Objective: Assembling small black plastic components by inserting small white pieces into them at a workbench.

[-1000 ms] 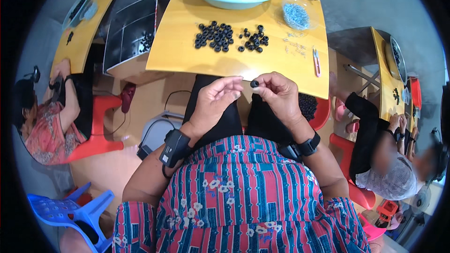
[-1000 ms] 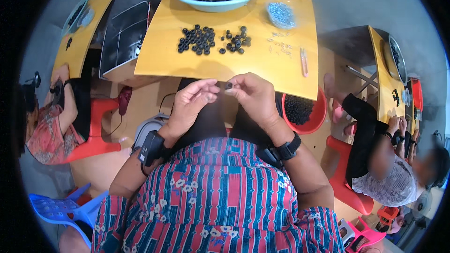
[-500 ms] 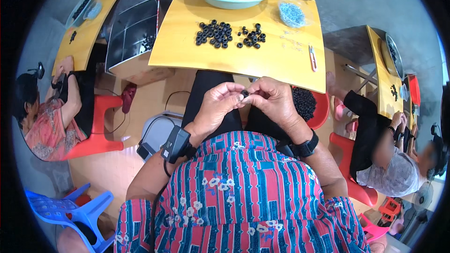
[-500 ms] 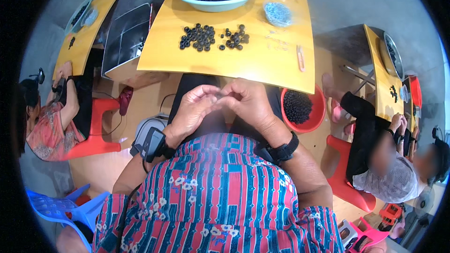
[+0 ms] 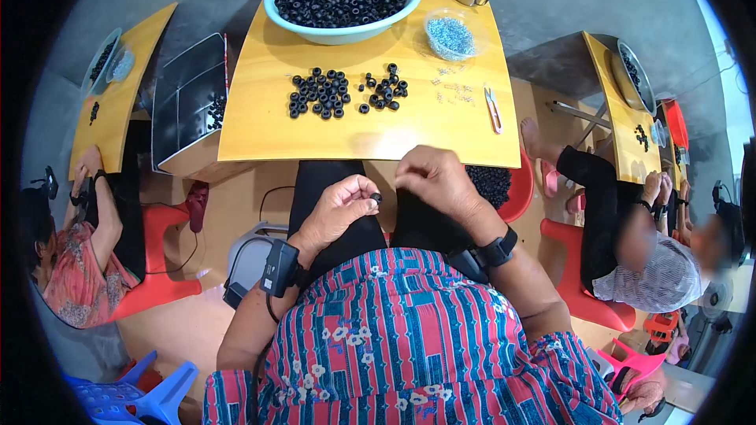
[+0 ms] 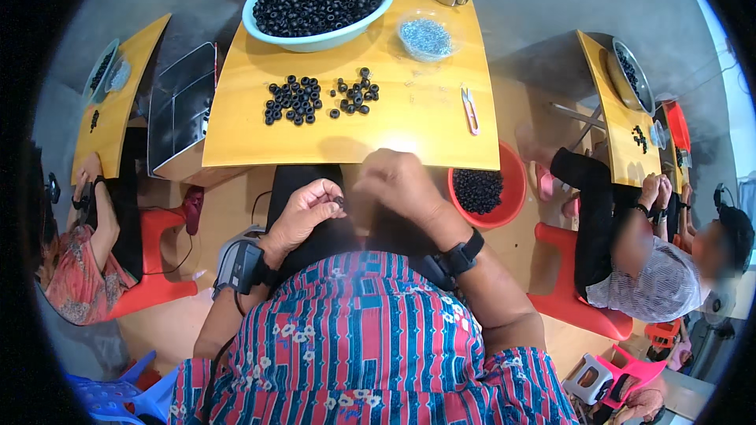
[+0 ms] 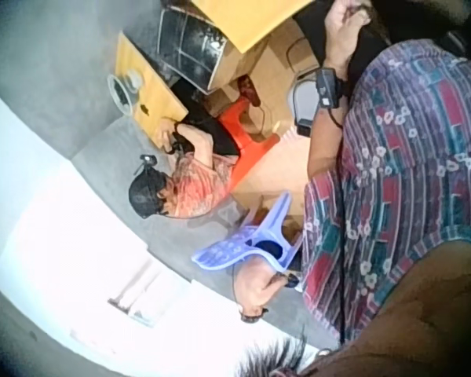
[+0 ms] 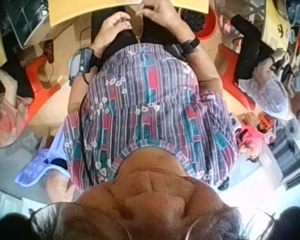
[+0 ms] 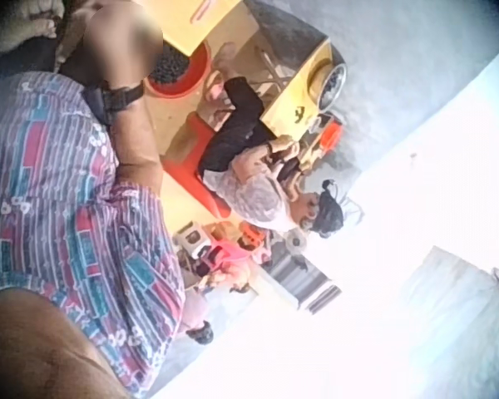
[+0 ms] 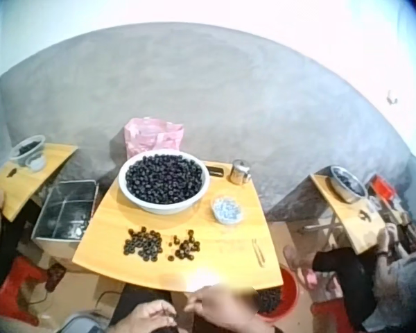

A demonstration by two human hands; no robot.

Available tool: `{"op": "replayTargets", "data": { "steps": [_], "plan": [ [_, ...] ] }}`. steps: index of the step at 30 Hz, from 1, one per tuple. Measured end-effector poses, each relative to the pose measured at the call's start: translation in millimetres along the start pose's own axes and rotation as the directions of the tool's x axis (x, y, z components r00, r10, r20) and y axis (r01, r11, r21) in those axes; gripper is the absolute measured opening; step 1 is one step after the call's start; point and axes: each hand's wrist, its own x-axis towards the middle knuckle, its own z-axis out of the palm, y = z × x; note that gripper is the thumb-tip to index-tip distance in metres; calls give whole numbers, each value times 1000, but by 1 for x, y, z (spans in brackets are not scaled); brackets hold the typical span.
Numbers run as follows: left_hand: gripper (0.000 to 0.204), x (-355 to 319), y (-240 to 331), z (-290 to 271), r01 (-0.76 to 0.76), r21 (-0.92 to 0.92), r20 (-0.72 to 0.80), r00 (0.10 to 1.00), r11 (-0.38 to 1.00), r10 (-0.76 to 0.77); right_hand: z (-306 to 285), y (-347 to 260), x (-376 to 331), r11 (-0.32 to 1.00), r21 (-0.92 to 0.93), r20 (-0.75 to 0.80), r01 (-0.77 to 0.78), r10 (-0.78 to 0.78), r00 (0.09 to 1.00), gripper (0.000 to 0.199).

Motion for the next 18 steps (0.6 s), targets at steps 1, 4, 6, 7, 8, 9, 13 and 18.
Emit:
{"op": "replayTargets", "data": {
  "steps": [1, 4, 6, 7, 8, 9, 13, 18],
  "plan": [
    [14, 1, -6, -2, 16, -11, -8, 1000, 1000, -16, -4, 13, 2, 997, -78, -94, -16, 8, 996, 7],
    [14, 1, -13, -4, 38, -51, -8, 999, 998, -39, -19, 41, 10, 959, -225, -367, -172, 80, 927, 7],
    [14, 0, -13, -3, 40, -114, -12, 999, 993, -42, -29, 54, 15, 925, -293, -510, -242, 63, 858, 12],
    [14, 0, -13, -3, 42, -118, -15, 999, 992, -44, -36, 58, 18, 924, -258, -533, -283, 108, 839, 13],
    [14, 0, -12, -3, 50, -151, -10, 999, 987, -52, -41, 61, 20, 919, -223, -555, -324, 154, 818, 14],
    [14, 2, -11, -3, 59, -181, 1, 998, 982, -60, -47, 67, 24, 918, -222, -556, -327, 156, 816, 14],
    [14, -1, -11, 0, 64, -196, -14, 998, 979, -68, -53, 74, 34, 867, -410, -525, -282, 29, 851, 13],
    [14, -4, -9, 2, 71, -178, -30, 997, 981, -78, -52, 81, 38, 785, -539, -513, -305, -19, 858, 11]
  ]
}}
